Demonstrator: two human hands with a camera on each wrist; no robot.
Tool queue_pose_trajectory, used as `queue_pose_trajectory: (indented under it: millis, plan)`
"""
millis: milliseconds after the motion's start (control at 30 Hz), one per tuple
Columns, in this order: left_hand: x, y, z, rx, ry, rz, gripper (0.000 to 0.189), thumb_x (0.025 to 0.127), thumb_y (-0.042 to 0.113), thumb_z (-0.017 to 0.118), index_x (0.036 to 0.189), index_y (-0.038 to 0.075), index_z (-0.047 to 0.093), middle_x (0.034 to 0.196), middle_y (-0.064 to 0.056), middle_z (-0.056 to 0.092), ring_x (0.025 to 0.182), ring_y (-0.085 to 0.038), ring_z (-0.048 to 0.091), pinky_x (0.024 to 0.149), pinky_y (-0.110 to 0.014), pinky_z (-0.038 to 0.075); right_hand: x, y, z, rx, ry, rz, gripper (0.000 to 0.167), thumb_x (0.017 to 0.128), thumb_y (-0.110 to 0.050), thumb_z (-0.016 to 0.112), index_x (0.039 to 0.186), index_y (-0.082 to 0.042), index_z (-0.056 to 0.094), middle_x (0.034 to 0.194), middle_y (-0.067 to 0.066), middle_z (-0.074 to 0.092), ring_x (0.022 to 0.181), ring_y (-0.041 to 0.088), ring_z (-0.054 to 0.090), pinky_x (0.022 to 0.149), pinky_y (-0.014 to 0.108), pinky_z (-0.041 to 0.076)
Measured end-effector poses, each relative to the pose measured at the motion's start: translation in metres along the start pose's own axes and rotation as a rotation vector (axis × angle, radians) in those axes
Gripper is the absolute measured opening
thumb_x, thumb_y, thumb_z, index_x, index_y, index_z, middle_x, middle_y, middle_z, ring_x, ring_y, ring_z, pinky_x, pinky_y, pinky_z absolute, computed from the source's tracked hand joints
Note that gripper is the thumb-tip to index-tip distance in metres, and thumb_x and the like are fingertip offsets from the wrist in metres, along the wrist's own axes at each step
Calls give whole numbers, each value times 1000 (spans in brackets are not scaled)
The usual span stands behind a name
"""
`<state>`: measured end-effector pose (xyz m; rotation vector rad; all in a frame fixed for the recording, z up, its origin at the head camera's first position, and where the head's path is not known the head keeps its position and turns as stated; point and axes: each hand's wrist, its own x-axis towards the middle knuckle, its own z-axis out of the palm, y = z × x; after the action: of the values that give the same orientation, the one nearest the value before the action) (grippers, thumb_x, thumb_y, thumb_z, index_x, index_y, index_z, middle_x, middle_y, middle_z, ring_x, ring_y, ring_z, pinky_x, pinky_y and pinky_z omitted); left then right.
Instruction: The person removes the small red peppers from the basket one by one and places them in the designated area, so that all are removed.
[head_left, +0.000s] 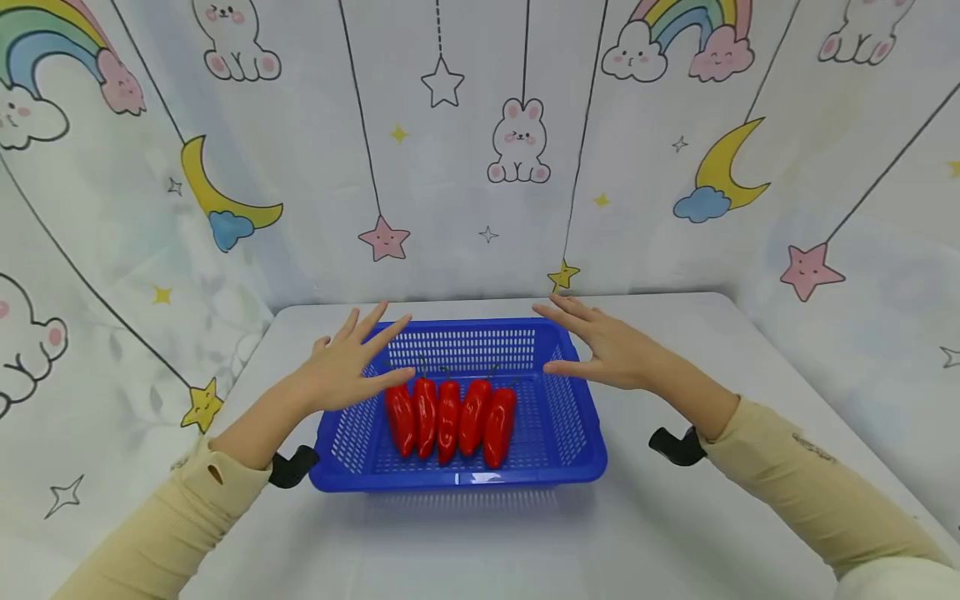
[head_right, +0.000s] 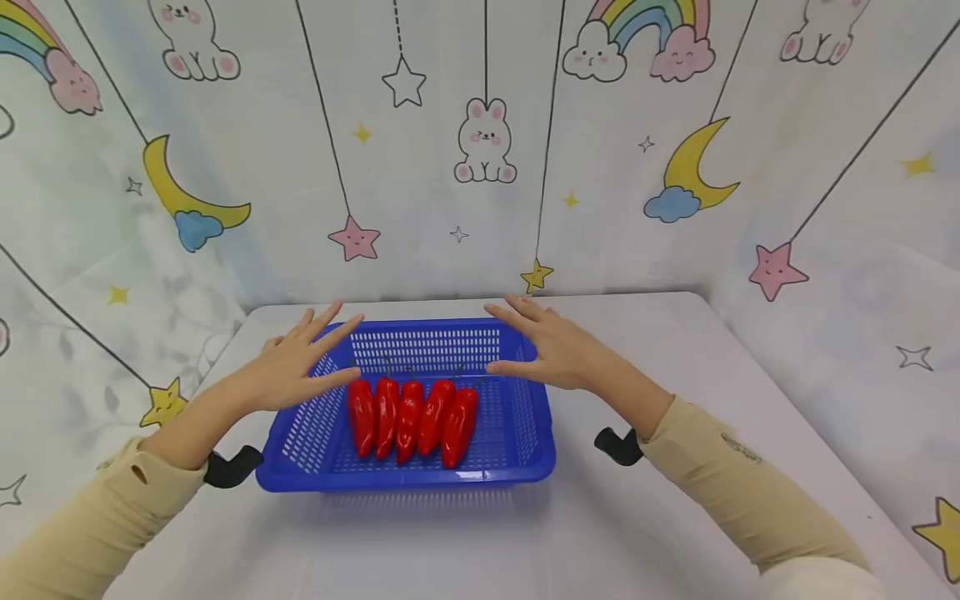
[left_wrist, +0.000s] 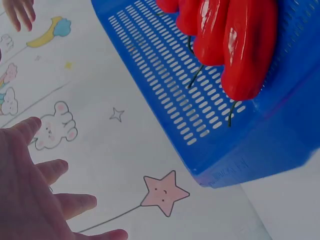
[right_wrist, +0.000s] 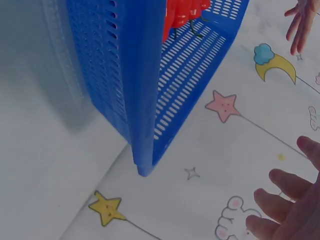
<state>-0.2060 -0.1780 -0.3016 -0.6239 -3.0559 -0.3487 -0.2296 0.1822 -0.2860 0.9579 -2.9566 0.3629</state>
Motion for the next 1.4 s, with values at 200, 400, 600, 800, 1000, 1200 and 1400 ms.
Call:
queue_pose_trajectory:
  millis: [200, 400, 600, 800, 1000, 1200, 1400]
  plan:
    - [-9, -11, 1, -34, 17, -23, 77, 84, 61, 43, 147, 28, 13, 153, -12, 2, 133, -47, 1, 89, -75, 12, 9, -8, 0, -5, -9, -21, 80, 79, -63, 50, 146, -31, 20, 152, 5, 12, 134, 37, 19, 91, 65, 28]
    - [-19, -23, 4, -98, 17, -53, 78, 85, 58, 45, 148, 26, 12, 152, -14, 1, 132, -49, 2, 88, -76, 11, 20, -17, 1, 3, -12, -50, 79, 79, -64, 49, 146, -33, 20, 152, 5, 13, 134, 36, 20, 91, 65, 29]
    - [-30, -38, 12, -145, 20, -79, 77, 86, 55, 46, 148, 24, 11, 151, -17, 2, 131, -51, 3, 85, -77, 11, 31, -25, 5, 12, -24, -76, 79, 79, -64, 49, 145, -32, 21, 152, 5, 14, 135, 34, 19, 92, 64, 28]
    - [-36, -51, 23, -249, 5, -116, 77, 87, 53, 46, 148, 25, 10, 151, -19, 1, 130, -52, 1, 81, -79, 7, 43, -34, 12, 40, -45, -88, 79, 79, -65, 48, 145, -35, 20, 152, 3, 13, 133, 36, 23, 92, 64, 29]
    - [-37, -60, 37, -372, 7, -137, 78, 87, 50, 50, 148, 24, 8, 151, -19, -3, 131, -51, -2, 84, -77, 8, 54, -46, 18, 68, -58, -109, 80, 78, -65, 50, 145, -34, 22, 151, 5, 17, 133, 33, 25, 92, 62, 32]
    - [-38, -67, 54, -444, 1, -153, 80, 87, 47, 52, 148, 23, 8, 150, -21, -5, 131, -51, -1, 87, -75, 12, 68, -55, 25, 78, -90, -142, 80, 78, -64, 51, 145, -32, 22, 151, 4, 17, 134, 31, 24, 94, 58, 33]
    - [-37, -72, 69, -534, 1, -171, 81, 87, 46, 52, 148, 21, 4, 150, -21, -6, 133, -48, 1, 89, -73, 13, 81, -65, 35, 78, -140, -147, 80, 77, -66, 50, 145, -33, 22, 151, 4, 17, 134, 32, 24, 95, 57, 32]
